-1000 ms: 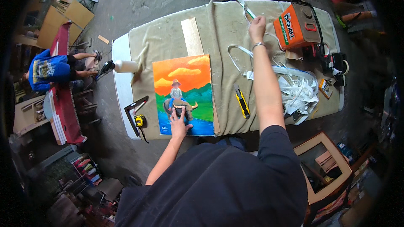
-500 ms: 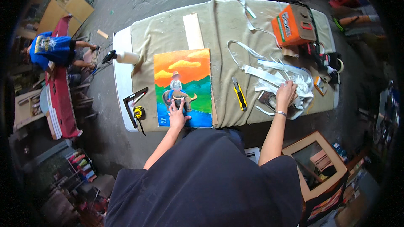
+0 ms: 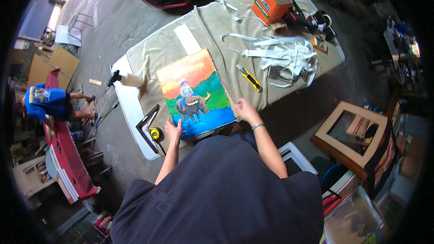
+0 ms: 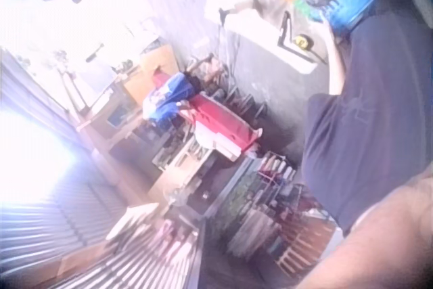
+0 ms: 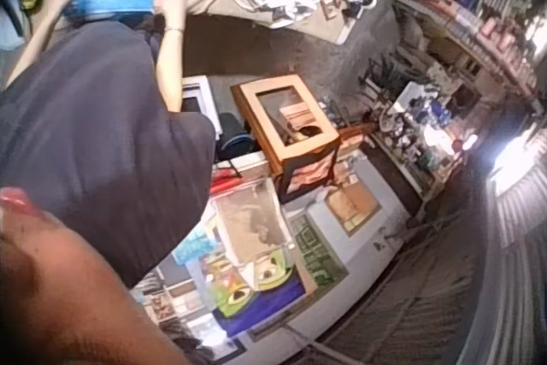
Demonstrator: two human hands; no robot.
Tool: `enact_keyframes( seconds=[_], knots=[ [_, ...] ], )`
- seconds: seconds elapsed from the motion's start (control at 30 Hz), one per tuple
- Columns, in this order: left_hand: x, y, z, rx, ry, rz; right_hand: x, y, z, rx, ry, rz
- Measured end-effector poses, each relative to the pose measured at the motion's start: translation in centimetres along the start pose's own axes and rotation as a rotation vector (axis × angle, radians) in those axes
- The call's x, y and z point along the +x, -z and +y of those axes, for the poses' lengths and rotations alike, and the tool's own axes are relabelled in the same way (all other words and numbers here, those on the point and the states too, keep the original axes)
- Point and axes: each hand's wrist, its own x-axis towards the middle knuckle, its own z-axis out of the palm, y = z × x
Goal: The person uses a utility knife to trim the edges of a rectangular cardboard piece on a workbench. They repeatedly rotate the cardboard and cut along each side, then place the trimmed piece aside and pick up a printed artwork to position it on the bench.
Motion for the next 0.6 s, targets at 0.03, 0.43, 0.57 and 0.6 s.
enact_keyframes(
  seconds=[0.03, 0.43, 0.57, 0.6],
  knots=[
    [-0.1, 0.3, -1.2, -0.049, 0.023, -0.082, -1.3, -3.2, -0.2, 0.028, -0.093, -0.091],
    [6.3, 0.2, -3.5, -0.524, 0.341, -0.564, -0.8, -8.1, -2.0, -0.211, -0.44, 0.219],
    [7.7, 3.0, -4.4, -0.729, 0.382, -0.585, -1.1, -6.5, -4.2, 0.234, -0.389, -0.002],
    [7.9, 2.0, -4.2, -0.897, 0.321, -0.623, -1.5, -6.3, -2.8, 0.537, -0.224, -0.036]
  ],
)
